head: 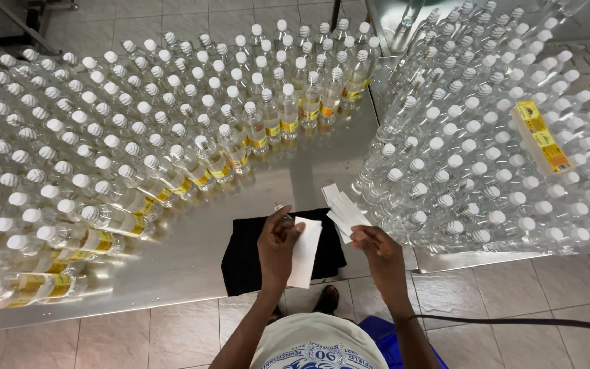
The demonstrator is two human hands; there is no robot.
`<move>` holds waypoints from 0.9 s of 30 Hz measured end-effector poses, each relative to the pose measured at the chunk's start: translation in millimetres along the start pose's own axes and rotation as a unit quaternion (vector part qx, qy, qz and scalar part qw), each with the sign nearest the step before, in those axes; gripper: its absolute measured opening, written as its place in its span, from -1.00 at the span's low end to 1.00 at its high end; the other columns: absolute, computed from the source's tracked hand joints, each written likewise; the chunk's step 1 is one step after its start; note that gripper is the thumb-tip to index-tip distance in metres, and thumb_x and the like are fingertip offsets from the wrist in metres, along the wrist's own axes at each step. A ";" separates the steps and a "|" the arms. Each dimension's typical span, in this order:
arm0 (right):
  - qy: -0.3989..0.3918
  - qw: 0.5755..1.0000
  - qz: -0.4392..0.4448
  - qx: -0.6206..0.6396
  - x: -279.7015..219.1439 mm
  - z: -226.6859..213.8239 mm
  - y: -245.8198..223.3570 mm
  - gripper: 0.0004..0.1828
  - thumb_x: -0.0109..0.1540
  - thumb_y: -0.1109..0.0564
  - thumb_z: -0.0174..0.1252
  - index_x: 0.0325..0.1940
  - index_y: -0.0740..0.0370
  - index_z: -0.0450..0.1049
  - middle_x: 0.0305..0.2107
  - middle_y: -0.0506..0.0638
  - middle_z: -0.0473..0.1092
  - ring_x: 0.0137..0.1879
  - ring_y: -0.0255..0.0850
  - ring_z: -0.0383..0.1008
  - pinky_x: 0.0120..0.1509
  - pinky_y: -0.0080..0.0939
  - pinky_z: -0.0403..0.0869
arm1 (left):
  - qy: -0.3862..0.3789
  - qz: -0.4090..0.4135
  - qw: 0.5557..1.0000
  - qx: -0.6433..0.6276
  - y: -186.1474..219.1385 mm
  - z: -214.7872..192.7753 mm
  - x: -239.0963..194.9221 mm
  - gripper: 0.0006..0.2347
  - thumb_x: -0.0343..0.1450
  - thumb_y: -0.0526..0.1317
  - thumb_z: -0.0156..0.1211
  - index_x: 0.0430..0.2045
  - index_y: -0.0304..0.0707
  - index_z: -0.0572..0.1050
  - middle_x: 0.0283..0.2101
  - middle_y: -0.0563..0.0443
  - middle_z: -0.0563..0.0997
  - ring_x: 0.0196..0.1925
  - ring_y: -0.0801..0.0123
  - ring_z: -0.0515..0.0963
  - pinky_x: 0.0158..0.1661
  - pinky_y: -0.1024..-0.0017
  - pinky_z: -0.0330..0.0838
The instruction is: The person repeatedly picks up clear plastic bottles from a table, applies yellow labels to them by hand, and places the labeled bottles back on the table. The person handles the bottles one at a time and uses a stack of labels placed on a black cloth.
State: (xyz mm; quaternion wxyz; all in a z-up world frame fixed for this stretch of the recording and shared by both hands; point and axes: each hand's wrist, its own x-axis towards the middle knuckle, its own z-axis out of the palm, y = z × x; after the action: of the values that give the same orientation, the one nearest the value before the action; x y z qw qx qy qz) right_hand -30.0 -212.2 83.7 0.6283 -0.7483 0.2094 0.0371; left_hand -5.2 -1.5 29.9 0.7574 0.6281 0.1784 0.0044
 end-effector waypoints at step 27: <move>-0.044 0.998 -0.048 -0.003 -2.0 42.3 29.3 -0.74 0.36 0.11 0.26 0.06 0.16 0.76 -0.34 0.02 0.71 -0.21 -0.28 0.76 0.04 -0.35 0.62 | -0.136 -0.028 0.987 -0.086 -6.4 30.2 -17.9 -0.66 0.53 -0.10 0.23 0.13 -0.30 0.65 0.08 -0.09 0.77 0.12 0.32 0.73 0.12 0.41 0.59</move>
State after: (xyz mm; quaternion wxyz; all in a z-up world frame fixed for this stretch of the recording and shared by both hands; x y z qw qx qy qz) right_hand -33.6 -174.8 48.4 0.6356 -0.7571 0.1453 0.0410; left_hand -15.0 -35.7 33.0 0.8254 0.5505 0.0902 -0.0871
